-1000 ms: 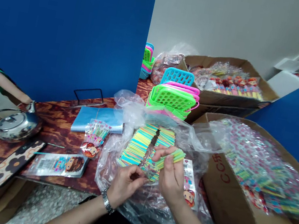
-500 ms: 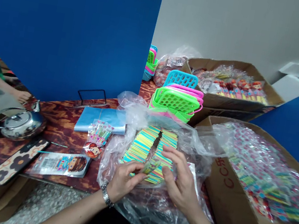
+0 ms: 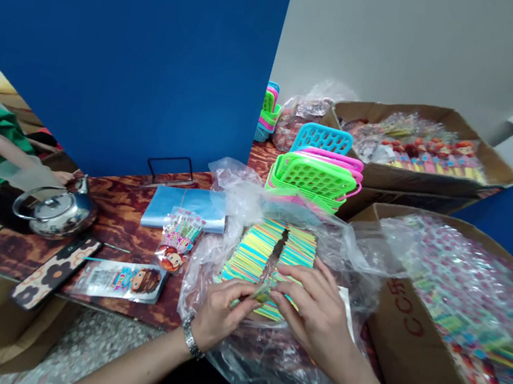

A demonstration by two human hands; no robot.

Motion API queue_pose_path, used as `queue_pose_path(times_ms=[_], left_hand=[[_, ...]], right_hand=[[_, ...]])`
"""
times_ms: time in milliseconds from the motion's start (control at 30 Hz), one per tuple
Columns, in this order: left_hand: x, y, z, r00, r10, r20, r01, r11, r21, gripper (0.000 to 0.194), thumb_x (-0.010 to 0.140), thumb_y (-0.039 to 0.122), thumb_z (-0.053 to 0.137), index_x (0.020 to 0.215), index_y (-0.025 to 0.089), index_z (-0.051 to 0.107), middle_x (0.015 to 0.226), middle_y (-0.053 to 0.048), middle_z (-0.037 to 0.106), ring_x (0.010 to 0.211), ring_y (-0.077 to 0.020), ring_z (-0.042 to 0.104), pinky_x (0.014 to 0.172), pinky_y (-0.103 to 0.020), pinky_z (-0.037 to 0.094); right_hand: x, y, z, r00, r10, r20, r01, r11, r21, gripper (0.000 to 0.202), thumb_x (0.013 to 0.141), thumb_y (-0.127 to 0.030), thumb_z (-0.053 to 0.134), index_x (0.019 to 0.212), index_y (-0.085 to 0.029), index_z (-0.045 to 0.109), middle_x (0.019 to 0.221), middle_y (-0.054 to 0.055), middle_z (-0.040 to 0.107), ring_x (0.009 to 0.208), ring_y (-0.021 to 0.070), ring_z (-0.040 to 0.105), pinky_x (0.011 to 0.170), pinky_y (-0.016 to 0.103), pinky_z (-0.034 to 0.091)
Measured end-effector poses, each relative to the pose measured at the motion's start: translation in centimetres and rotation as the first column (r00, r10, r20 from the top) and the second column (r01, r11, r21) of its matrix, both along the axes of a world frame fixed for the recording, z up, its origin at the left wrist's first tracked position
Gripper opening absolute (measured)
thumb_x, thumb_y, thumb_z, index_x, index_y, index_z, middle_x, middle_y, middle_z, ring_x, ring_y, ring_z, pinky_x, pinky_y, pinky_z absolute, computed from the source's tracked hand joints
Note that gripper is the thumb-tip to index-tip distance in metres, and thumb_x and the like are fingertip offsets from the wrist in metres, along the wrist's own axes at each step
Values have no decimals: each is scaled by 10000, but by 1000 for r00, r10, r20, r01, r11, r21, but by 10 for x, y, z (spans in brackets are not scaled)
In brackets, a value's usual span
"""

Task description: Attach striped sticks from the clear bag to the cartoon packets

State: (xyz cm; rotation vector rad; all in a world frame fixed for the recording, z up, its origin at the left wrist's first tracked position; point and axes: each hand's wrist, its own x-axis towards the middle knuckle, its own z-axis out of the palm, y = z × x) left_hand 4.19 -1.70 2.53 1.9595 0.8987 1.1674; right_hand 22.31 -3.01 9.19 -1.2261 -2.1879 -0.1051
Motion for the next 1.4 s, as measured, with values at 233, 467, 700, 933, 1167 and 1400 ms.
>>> queue_pose_path(times_ms=[233, 467, 700, 933, 1167, 1400], left_hand=[[-45, 21, 6, 966, 216, -144, -227, 972, -65, 155, 823, 268, 546, 762, 151, 627, 754, -47, 650, 692, -147, 601, 626, -231, 469], [-126, 98, -21, 715, 428, -552, -538, 841, -45, 307, 808, 401, 481, 745, 143, 634, 627, -9, 626, 622, -164, 583, 600, -240, 440], [-137, 118, -40, 553, 512, -657, -545, 819, 180, 405, 742, 457, 501, 919, 110, 615, 902, -151, 622, 919, -303, 530, 849, -408, 375], [-143, 117, -45, 518, 568, -640, -539, 797, 271, 454, 775, 470, 442, 1014, 105, 568, 966, -151, 598, 977, -298, 513, 876, -406, 373], [-108, 95, -20, 635, 660, -401, -506, 748, 430, 330, 813, 371, 500, 1018, 121, 563, 1190, -182, 495, 1142, -298, 447, 963, -439, 334], [-40, 49, -2, 884, 367, -289, -297, 919, 259, 230, 812, 252, 534, 1030, 186, 565, 1174, -115, 538, 1133, -261, 480, 960, -436, 377]], right_hand=[[16, -2, -5, 994, -27, -110, 22, 999, -49, 273, 838, -217, 508, 1110, -209, 531, 1015, 66, 641, 967, 178, 585, 966, 412, 374], [43, 0, -29, 973, -173, -151, 154, 980, -129, 197, 853, -261, 482, 1031, -219, 554, 985, 72, 625, 929, 197, 588, 836, 352, 457], [100, 12, -66, 889, -437, 135, 457, 848, -267, 245, 867, -261, 416, 1020, -177, 588, 944, 89, 633, 876, 208, 602, 766, 323, 482], [128, 10, -88, 802, -416, 430, 575, 734, -363, 385, 802, -361, 540, 1138, -173, 562, 1085, 121, 582, 969, 250, 538, 807, 351, 458], [125, 13, -93, 843, -342, 416, 511, 752, -416, 505, 755, -511, 551, 1179, -237, 537, 1242, 119, 479, 1125, 304, 416, 848, 435, 412], [129, 14, -86, 902, -338, 269, 425, 806, -412, 146, 799, -319, 539, 821, -205, 627, 1127, 84, 559, 1035, 220, 497, 860, 356, 404]])
